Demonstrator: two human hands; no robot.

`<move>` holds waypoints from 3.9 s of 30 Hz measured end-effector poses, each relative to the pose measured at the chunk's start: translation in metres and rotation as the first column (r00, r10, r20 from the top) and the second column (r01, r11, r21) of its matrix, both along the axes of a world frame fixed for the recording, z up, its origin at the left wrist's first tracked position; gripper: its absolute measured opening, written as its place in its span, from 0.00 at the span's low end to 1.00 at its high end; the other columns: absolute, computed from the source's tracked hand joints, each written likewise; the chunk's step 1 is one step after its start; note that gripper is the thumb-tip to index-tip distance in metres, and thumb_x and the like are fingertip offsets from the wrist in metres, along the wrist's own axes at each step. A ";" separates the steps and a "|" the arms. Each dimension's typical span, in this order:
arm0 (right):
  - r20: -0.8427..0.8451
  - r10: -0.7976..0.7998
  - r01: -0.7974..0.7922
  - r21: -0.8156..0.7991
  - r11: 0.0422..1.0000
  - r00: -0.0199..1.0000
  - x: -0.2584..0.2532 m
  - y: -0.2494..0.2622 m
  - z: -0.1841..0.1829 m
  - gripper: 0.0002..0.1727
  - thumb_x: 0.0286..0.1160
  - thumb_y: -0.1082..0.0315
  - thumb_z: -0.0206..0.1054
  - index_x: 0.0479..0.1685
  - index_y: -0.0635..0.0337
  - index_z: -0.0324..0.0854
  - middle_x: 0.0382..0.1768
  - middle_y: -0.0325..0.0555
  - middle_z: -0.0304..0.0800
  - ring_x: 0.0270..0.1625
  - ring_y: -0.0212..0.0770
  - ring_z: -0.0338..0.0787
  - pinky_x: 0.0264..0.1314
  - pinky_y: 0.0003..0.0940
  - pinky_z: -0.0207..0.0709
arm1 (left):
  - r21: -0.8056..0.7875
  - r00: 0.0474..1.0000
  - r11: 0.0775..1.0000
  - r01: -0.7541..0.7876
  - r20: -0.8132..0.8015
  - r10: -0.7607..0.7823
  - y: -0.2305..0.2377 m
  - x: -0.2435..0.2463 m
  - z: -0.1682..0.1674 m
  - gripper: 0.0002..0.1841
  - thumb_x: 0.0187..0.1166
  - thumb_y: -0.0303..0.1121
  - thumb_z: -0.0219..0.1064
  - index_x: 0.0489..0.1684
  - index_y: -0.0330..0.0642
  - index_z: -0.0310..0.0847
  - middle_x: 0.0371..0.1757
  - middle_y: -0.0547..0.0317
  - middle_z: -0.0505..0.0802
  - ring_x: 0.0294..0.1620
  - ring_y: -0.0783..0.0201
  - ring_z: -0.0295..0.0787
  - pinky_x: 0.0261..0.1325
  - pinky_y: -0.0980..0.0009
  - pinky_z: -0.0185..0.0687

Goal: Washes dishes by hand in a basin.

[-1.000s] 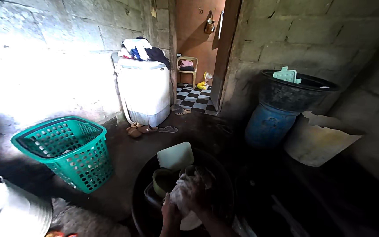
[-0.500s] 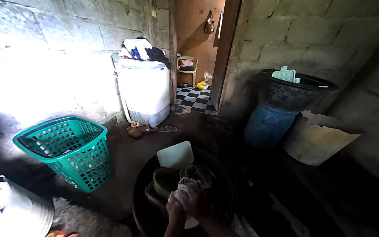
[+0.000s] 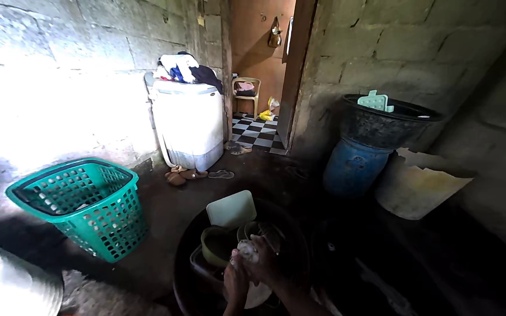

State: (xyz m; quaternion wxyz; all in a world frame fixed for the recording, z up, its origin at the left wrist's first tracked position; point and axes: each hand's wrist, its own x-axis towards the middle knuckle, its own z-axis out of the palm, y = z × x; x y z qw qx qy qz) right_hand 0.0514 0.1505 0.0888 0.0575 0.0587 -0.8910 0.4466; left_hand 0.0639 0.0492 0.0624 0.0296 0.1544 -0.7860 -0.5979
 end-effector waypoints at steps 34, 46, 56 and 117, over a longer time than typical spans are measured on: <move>0.073 -0.120 0.133 -0.216 0.967 0.990 0.008 0.012 0.011 0.29 0.77 0.71 0.71 0.74 0.80 0.73 0.69 0.71 0.83 0.74 0.55 0.83 0.82 0.44 0.71 | -0.112 0.996 0.991 0.073 0.054 -0.067 -0.012 0.002 0.026 0.36 0.96 0.46 0.37 0.46 0.18 0.84 0.47 0.24 0.89 0.57 0.32 0.86 0.64 0.38 0.75; 0.356 0.002 -0.126 0.324 0.938 0.935 -0.008 0.011 0.057 0.30 0.79 0.58 0.70 0.79 0.63 0.75 0.71 0.63 0.84 0.75 0.59 0.83 0.79 0.58 0.71 | -0.092 0.987 0.986 0.142 0.085 -0.134 -0.005 -0.001 0.013 0.33 0.94 0.49 0.47 0.43 0.22 0.86 0.44 0.28 0.89 0.54 0.34 0.86 0.63 0.38 0.74; 0.439 -0.322 0.539 -0.587 0.603 0.839 -0.005 0.026 -0.015 0.25 0.90 0.63 0.59 0.79 0.69 0.68 0.65 0.63 0.82 0.61 0.48 0.85 0.65 0.44 0.79 | 0.729 0.954 0.618 -0.296 0.200 0.221 0.009 -0.001 -0.012 0.25 0.89 0.48 0.60 0.50 0.26 0.82 0.41 0.41 0.91 0.41 0.54 0.89 0.49 0.53 0.87; 0.209 0.107 -0.111 0.003 0.994 0.972 -0.007 0.025 0.019 0.27 0.78 0.71 0.69 0.76 0.72 0.75 0.70 0.69 0.84 0.75 0.57 0.83 0.83 0.49 0.69 | 0.249 0.999 0.968 -0.034 -0.001 0.036 -0.002 -0.003 -0.006 0.34 0.96 0.46 0.38 0.34 0.22 0.79 0.31 0.40 0.84 0.36 0.51 0.83 0.47 0.51 0.80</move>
